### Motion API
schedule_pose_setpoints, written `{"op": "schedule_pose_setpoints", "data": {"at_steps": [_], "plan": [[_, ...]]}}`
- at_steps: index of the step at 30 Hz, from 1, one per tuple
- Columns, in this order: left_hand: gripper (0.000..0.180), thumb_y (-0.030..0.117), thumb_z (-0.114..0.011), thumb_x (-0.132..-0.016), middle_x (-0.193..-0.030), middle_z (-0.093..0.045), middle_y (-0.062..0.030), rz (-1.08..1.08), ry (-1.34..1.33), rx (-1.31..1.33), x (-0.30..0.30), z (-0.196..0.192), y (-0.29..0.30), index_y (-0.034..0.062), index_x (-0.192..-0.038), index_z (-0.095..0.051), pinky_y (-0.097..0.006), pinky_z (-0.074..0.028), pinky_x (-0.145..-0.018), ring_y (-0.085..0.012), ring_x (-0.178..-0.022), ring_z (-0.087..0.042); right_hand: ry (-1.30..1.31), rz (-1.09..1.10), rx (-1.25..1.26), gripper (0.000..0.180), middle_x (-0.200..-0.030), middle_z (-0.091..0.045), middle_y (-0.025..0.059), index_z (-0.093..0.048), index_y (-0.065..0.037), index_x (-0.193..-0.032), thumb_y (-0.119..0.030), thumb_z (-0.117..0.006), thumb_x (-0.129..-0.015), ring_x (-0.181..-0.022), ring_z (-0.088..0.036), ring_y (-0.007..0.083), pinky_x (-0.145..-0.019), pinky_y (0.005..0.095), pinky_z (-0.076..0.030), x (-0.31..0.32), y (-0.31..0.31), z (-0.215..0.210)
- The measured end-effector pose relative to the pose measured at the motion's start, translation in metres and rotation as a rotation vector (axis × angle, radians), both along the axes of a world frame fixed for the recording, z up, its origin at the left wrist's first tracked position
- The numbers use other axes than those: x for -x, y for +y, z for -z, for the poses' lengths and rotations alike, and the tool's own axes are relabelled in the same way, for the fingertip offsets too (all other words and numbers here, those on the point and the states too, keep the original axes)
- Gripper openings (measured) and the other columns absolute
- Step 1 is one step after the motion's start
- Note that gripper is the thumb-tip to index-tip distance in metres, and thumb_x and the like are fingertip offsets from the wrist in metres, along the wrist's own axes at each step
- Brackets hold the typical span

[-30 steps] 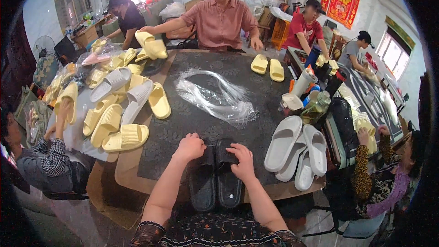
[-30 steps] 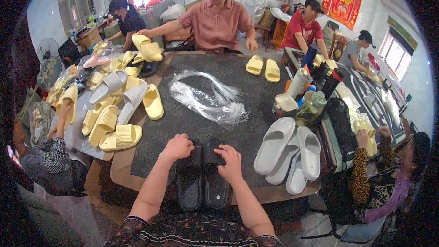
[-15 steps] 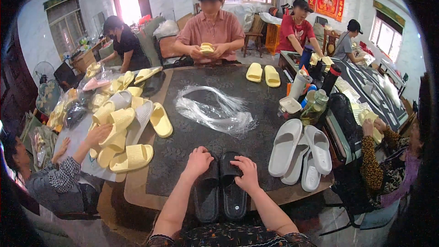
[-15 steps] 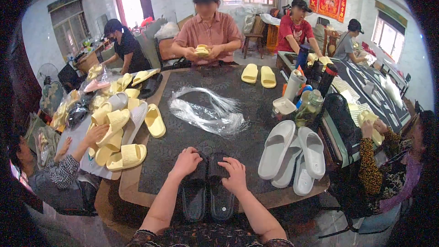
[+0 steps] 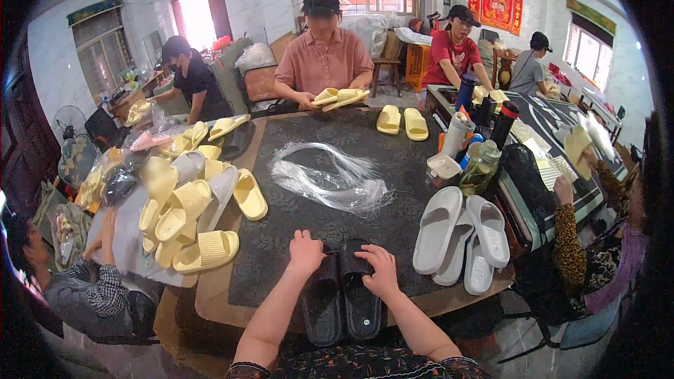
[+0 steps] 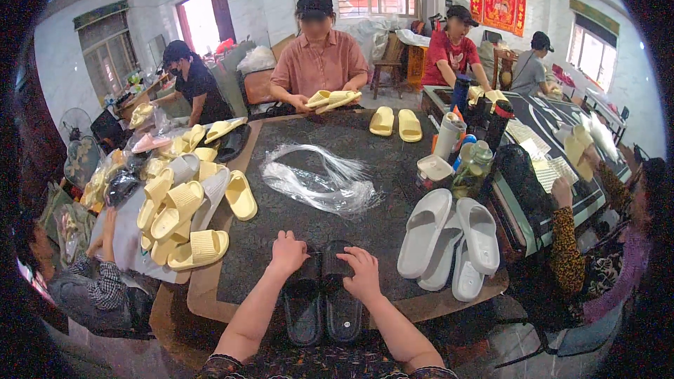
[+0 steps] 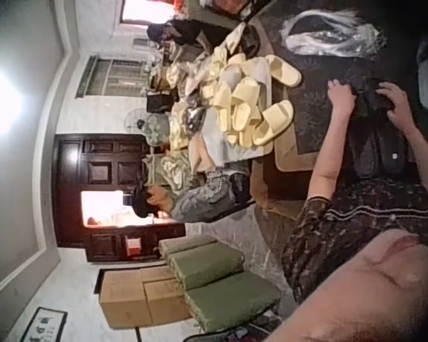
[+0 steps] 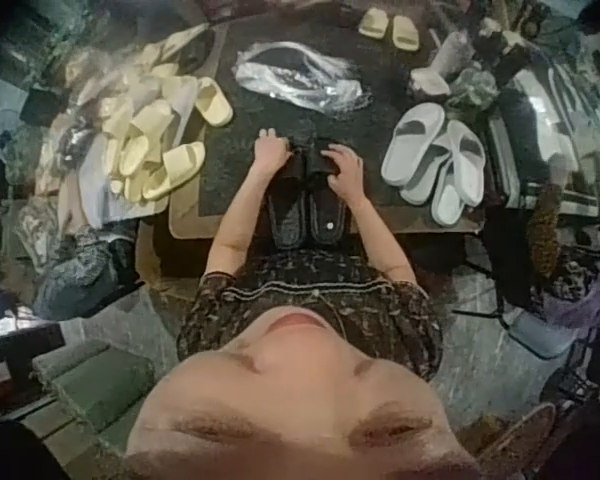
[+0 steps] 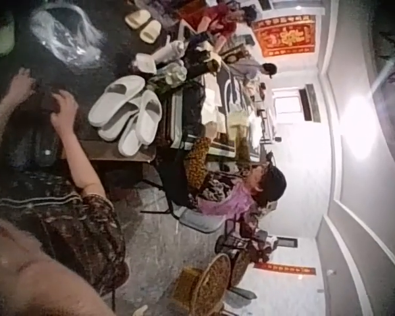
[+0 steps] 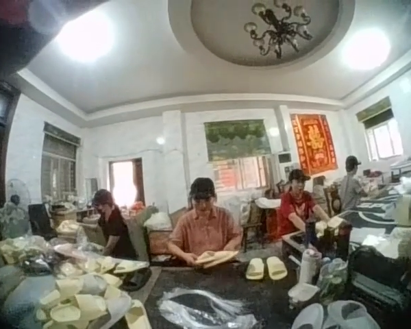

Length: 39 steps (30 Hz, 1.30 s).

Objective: Inspecting and organizing various colors of foam slippers on a table for eventual packaging.

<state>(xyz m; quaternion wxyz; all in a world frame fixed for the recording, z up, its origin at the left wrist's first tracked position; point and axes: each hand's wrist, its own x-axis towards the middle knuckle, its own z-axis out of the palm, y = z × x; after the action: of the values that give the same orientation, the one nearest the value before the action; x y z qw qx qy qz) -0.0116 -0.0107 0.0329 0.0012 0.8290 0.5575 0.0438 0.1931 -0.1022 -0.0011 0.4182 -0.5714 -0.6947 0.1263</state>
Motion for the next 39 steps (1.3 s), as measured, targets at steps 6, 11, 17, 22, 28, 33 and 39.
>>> {"op": "schedule_pose_setpoints", "data": {"at_steps": [6,11,17,22,28,33,39], "plan": [[0.019,0.026,-0.073,-0.077,-0.098,-0.058,-0.0123,0.088,-0.189,-0.148,0.008,0.022,-0.002,0.0089,-0.085,-0.069,-0.041,-0.050,-0.078,-0.0312,-0.097,-0.053,0.034,-0.033,-0.016,0.057,-0.124,-0.056,0.0048,-0.063,-0.015,-0.111,-0.002,-0.059,-0.056,-0.123,-0.047,0.0265,-0.101,0.0419,-0.034,0.002,-0.005,0.003],[0.017,0.022,-0.067,-0.083,-0.078,-0.061,-0.0112,-0.011,-0.696,-0.188,-0.003,0.011,-0.004,0.0054,-0.083,-0.064,-0.040,-0.049,-0.070,-0.0293,-0.077,-0.060,-0.029,-0.047,-0.002,0.049,-0.126,-0.054,0.0062,-0.061,-0.017,-0.113,-0.020,-0.069,-0.065,-0.123,-0.046,0.0278,-0.102,0.0442,-0.032,0.000,-0.004,-0.012],[0.018,0.017,-0.068,-0.086,-0.077,-0.065,-0.0054,0.093,-1.173,0.212,-0.019,0.013,-0.004,-0.0004,-0.089,-0.064,-0.027,-0.048,-0.066,-0.0096,-0.072,-0.059,0.198,-0.034,-0.040,0.033,-0.123,-0.057,0.0118,-0.066,-0.008,-0.104,-0.029,-0.069,-0.080,-0.115,-0.052,0.0314,-0.097,0.0416,-0.040,0.006,0.019,-0.022],[0.016,0.017,-0.067,-0.086,-0.080,-0.066,-0.0033,0.136,-1.015,0.344,-0.016,0.014,-0.001,0.0009,-0.091,-0.065,-0.028,-0.049,-0.067,-0.0092,-0.073,-0.059,0.336,-0.092,0.062,0.025,-0.102,-0.066,0.0123,-0.066,-0.006,-0.104,-0.022,-0.065,-0.084,-0.097,-0.063,0.0272,-0.085,0.0355,-0.048,0.024,0.054,-0.027],[0.011,0.011,-0.066,-0.085,-0.079,-0.064,-0.0004,0.094,-1.193,0.413,-0.009,0.035,0.005,0.0008,-0.088,-0.064,-0.025,-0.047,-0.070,-0.0067,-0.075,-0.057,0.357,-0.112,0.220,0.023,-0.093,-0.069,0.0095,-0.067,-0.003,-0.103,-0.020,-0.064,-0.088,-0.085,-0.065,0.0162,-0.076,0.0306,-0.050,0.032,0.059,-0.003],[0.015,0.015,-0.070,-0.083,-0.078,-0.064,0.0004,0.009,-1.280,0.431,-0.006,0.032,0.006,0.0014,-0.088,-0.066,-0.024,-0.047,-0.067,-0.0068,-0.072,-0.057,0.497,-0.031,0.157,0.019,-0.082,-0.065,0.0110,-0.067,-0.003,-0.089,-0.021,-0.066,-0.085,-0.076,-0.061,0.0215,-0.071,0.0328,-0.047,0.028,0.060,-0.002],[0.016,0.014,-0.069,-0.084,-0.082,-0.066,-0.0009,0.036,-1.366,0.399,-0.010,0.030,0.007,0.0006,-0.092,-0.068,-0.024,-0.047,-0.071,-0.0078,-0.076,-0.059,0.524,-0.017,0.182,0.017,-0.076,-0.062,0.0072,-0.067,-0.003,-0.088,-0.019,-0.068,-0.084,-0.073,-0.058,0.0167,-0.067,0.0300,-0.046,0.028,0.062,0.004]]}}
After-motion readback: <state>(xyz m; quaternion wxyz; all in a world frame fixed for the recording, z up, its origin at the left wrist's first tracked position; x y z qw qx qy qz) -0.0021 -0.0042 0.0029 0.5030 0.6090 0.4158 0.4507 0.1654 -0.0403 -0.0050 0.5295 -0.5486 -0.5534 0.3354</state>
